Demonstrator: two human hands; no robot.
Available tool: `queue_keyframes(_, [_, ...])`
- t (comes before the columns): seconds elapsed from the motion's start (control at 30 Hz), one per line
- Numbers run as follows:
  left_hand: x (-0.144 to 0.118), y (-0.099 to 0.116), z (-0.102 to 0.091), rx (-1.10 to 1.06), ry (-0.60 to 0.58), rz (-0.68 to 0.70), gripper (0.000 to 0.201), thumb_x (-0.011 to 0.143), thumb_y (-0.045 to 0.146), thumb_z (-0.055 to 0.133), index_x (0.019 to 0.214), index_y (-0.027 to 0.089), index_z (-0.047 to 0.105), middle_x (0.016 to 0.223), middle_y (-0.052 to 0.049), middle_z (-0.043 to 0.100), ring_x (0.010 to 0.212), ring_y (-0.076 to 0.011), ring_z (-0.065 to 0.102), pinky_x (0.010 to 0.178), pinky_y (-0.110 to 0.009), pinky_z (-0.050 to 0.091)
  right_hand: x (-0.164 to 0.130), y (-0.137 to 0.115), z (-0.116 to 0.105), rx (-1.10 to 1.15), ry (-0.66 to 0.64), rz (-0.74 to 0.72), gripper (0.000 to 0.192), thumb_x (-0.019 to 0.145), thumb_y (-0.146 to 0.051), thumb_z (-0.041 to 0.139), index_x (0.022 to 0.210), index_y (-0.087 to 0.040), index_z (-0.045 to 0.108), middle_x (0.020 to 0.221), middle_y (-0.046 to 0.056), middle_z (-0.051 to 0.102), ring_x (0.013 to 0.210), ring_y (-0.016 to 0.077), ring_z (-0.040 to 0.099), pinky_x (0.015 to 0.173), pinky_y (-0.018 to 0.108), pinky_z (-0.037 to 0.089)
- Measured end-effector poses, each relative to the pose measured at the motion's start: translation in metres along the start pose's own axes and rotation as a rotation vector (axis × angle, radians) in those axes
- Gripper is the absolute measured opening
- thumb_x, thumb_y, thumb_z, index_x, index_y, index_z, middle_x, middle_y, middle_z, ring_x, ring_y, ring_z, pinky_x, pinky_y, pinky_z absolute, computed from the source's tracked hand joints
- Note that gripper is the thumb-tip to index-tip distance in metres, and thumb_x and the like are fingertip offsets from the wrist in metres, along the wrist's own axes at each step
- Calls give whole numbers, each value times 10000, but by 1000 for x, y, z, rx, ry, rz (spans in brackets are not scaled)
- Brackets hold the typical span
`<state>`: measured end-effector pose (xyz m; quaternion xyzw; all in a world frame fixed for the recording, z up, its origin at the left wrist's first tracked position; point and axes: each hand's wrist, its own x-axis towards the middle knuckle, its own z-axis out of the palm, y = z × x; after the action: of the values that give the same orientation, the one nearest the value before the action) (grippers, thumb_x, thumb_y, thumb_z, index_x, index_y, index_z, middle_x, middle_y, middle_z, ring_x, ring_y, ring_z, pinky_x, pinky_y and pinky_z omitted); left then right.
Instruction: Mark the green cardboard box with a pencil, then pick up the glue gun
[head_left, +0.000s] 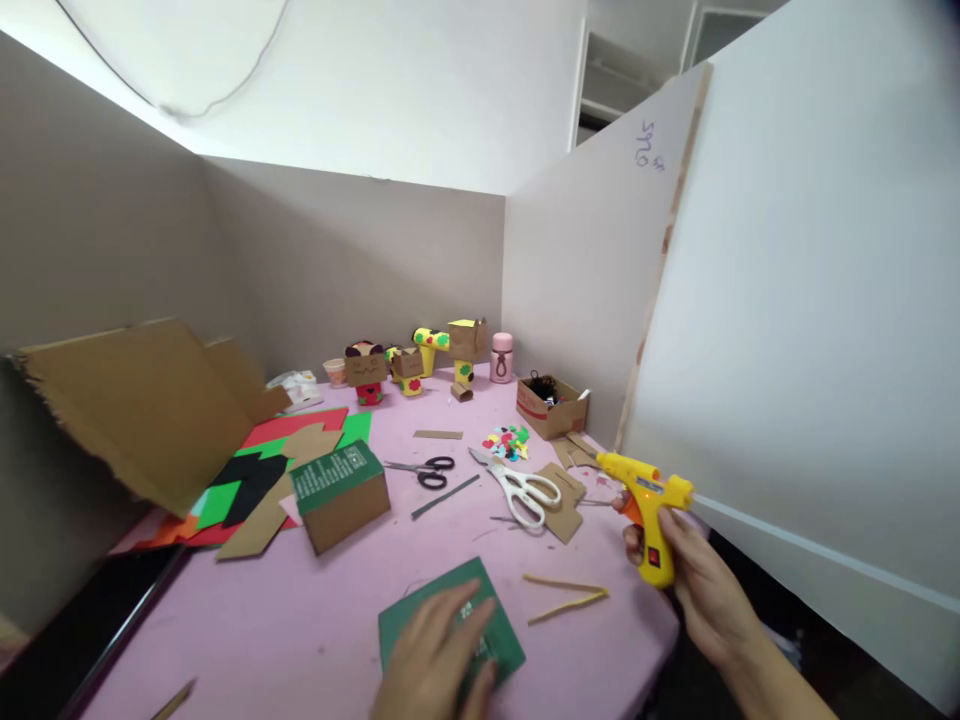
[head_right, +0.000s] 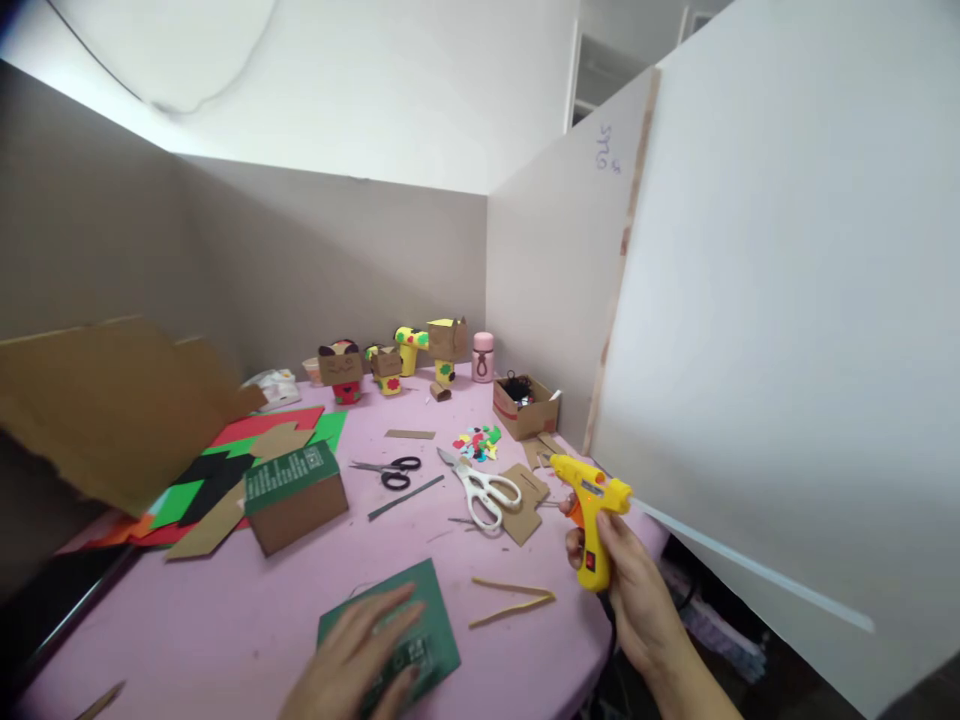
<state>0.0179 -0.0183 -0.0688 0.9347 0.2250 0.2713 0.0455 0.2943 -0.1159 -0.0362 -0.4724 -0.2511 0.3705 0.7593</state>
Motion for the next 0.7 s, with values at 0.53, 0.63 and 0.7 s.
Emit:
queue_keyframes(0.53, [63, 46, -9, -378, -195, -443, 111, 860, 158, 454, 789, 208, 523, 799, -15, 661, 756, -171, 598, 688, -281, 434, -18, 24, 0, 463, 58, 490, 370, 510, -166, 867, 847, -152, 716, 617, 50, 704, 449, 108, 621, 430, 168, 550])
queue_keyframes(0.63, [36, 23, -38, -388, -60, -556, 112, 870, 188, 409, 796, 225, 484, 756, 4, 633, 711, -148, 589, 660, -251, 426, -19, 33, -5, 414, 155, 530, 471, 391, -169, 891, 830, -158, 722, 648, 71, 717, 445, 135, 628, 408, 197, 561])
queue_keyframes(0.7, [12, 1, -58, -369, 38, -642, 94, 866, 233, 403, 814, 228, 481, 750, 4, 624, 709, -147, 597, 673, -249, 447, -19, 42, -10, 311, 132, 478, 473, 390, -228, 891, 831, -177, 728, 687, 82, 725, 466, 165, 641, 363, 203, 549])
